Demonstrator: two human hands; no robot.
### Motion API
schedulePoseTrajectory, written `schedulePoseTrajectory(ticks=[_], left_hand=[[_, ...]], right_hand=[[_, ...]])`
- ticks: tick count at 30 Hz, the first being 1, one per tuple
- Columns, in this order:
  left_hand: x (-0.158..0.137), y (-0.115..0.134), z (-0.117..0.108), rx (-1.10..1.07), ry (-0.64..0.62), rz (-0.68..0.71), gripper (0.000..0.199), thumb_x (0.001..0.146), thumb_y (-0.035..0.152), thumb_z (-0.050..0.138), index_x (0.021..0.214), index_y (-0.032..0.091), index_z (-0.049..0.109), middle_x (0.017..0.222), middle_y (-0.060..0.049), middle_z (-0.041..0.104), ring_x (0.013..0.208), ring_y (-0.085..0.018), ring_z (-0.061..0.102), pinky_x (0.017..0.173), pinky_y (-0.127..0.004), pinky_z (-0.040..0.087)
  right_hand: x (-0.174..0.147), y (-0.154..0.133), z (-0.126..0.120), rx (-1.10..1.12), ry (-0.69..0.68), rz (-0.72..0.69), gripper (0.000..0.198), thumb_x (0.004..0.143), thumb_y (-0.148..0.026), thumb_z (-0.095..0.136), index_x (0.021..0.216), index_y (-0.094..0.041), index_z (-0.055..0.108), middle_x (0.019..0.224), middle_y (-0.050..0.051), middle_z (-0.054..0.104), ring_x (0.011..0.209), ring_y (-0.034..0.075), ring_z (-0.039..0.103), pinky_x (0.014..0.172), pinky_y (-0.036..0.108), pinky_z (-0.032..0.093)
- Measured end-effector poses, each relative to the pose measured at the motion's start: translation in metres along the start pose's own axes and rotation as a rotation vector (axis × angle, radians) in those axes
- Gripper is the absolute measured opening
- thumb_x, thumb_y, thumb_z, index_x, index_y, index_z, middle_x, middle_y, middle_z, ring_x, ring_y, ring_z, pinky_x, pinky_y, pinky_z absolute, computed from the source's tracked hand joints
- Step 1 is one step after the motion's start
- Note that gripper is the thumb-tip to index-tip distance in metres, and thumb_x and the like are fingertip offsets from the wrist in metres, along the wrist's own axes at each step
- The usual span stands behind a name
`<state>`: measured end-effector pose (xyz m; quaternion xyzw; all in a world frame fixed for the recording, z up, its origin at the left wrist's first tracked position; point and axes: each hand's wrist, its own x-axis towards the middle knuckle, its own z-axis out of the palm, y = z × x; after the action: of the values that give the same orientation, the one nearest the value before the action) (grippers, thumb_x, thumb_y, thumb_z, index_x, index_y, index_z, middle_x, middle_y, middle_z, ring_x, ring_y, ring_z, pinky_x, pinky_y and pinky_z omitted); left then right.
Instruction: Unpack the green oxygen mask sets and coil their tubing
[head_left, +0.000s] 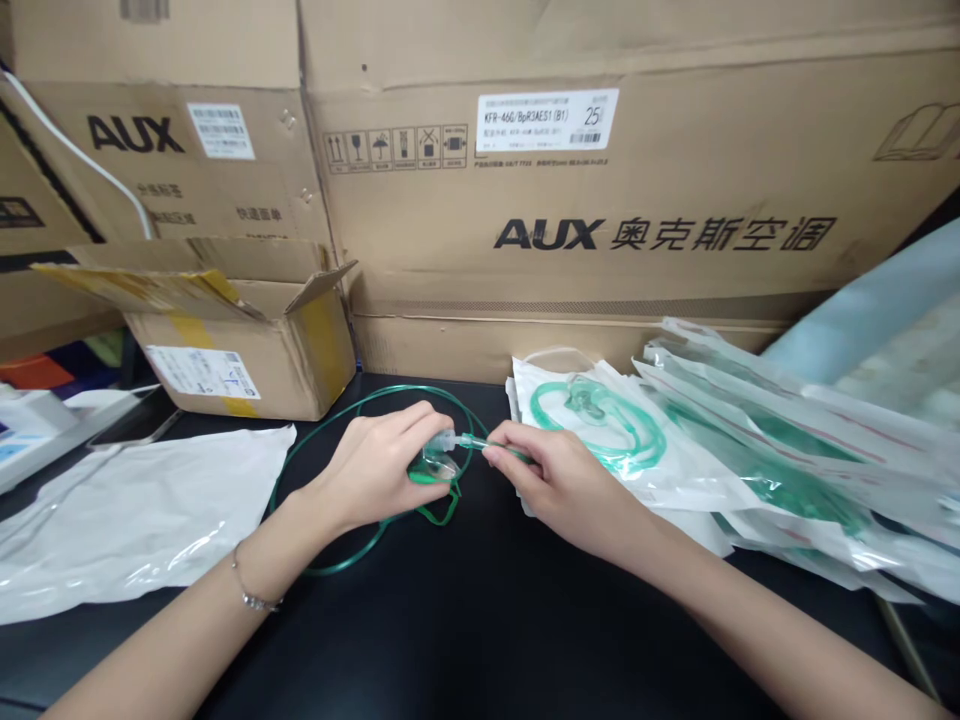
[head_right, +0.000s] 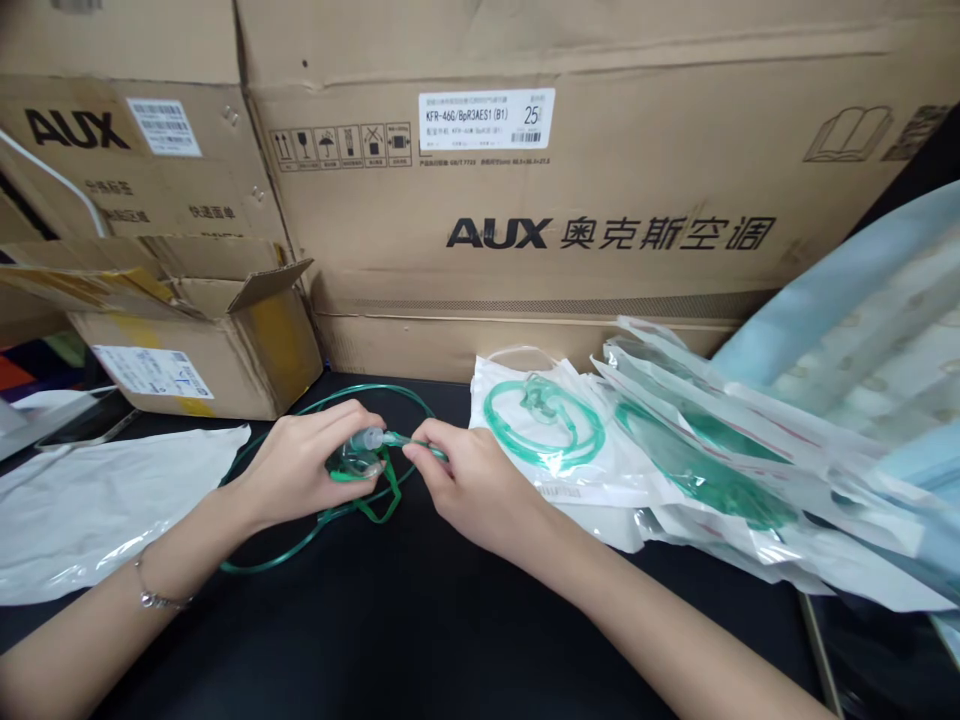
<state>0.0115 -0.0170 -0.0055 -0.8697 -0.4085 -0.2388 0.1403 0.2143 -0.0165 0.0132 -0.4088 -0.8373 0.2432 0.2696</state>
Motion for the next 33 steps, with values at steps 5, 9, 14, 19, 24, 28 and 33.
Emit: schedulePoseTrajectory(ticks=[5,9,14,19,24,28,33], left_hand=[[0.0,-0.001,-0.003,0.08,-0.078,0.077,0.014,0.071,0.024,0.048,0.084,0.019,0.048,0.073,0.003,0.055,0.06,-0.013,0.055,0.048,-0.023,0.031],[0.002,0.003,-0.006,0.098,-0.144,0.041,0.012,0.072,0.025,0.048,0.082,0.019,0.045,0.072,0.003,0.055,0.057,-0.013,0.054,0.047,-0.024,0.029],[0.004,0.012,-0.006,0.129,-0.234,-0.008,0.011,0.075,0.026,0.047,0.082,0.018,0.044,0.075,0.0,0.055,0.058,-0.015,0.055,0.046,-0.025,0.025],[0.005,0.014,-0.004,-0.022,-0.26,-0.091,0.012,0.074,0.024,0.047,0.084,0.018,0.044,0.074,0.002,0.054,0.055,-0.013,0.05,0.048,-0.024,0.025],[0.004,0.014,-0.008,-0.306,-0.326,-0.144,0.006,0.073,0.021,0.048,0.078,0.019,0.045,0.069,0.004,0.052,0.058,-0.011,0.047,0.052,-0.022,0.03],[0.004,0.016,-0.01,-0.399,-0.341,-0.144,0.005,0.072,0.019,0.047,0.076,0.019,0.045,0.068,0.004,0.052,0.059,-0.011,0.046,0.054,-0.022,0.031],[0.006,0.018,-0.011,-0.095,-0.269,-0.116,0.013,0.072,0.022,0.05,0.082,0.018,0.044,0.074,0.002,0.054,0.058,-0.013,0.05,0.049,-0.024,0.028]], right_hand=[[-0.001,0.002,0.004,-0.129,-0.048,-0.115,0.023,0.09,-0.026,0.038,0.07,-0.017,0.047,0.054,-0.005,0.041,0.049,0.008,0.036,0.05,0.021,0.027],[-0.002,0.003,0.009,-0.15,-0.013,-0.164,0.022,0.091,-0.022,0.036,0.071,-0.017,0.045,0.052,-0.006,0.035,0.045,0.007,0.031,0.047,0.022,0.024],[-0.004,0.007,0.015,-0.204,0.013,-0.171,0.023,0.091,-0.021,0.034,0.069,-0.018,0.041,0.054,-0.005,0.036,0.045,0.008,0.031,0.047,0.023,0.023],[-0.006,0.008,0.015,-0.231,0.033,-0.234,0.022,0.091,-0.022,0.032,0.07,-0.018,0.038,0.053,-0.005,0.034,0.044,0.008,0.031,0.045,0.023,0.023],[-0.007,0.004,0.007,-0.411,-0.063,-0.304,0.018,0.089,-0.016,0.036,0.071,-0.018,0.038,0.052,-0.006,0.033,0.041,0.008,0.031,0.043,0.024,0.02],[-0.007,0.003,0.004,-0.433,-0.096,-0.341,0.018,0.087,-0.014,0.037,0.07,-0.018,0.036,0.054,-0.006,0.032,0.043,0.007,0.029,0.044,0.024,0.019],[-0.006,0.002,0.013,-0.144,0.018,-0.247,0.022,0.09,-0.021,0.034,0.068,-0.019,0.035,0.052,-0.006,0.028,0.044,0.007,0.027,0.045,0.023,0.021]])
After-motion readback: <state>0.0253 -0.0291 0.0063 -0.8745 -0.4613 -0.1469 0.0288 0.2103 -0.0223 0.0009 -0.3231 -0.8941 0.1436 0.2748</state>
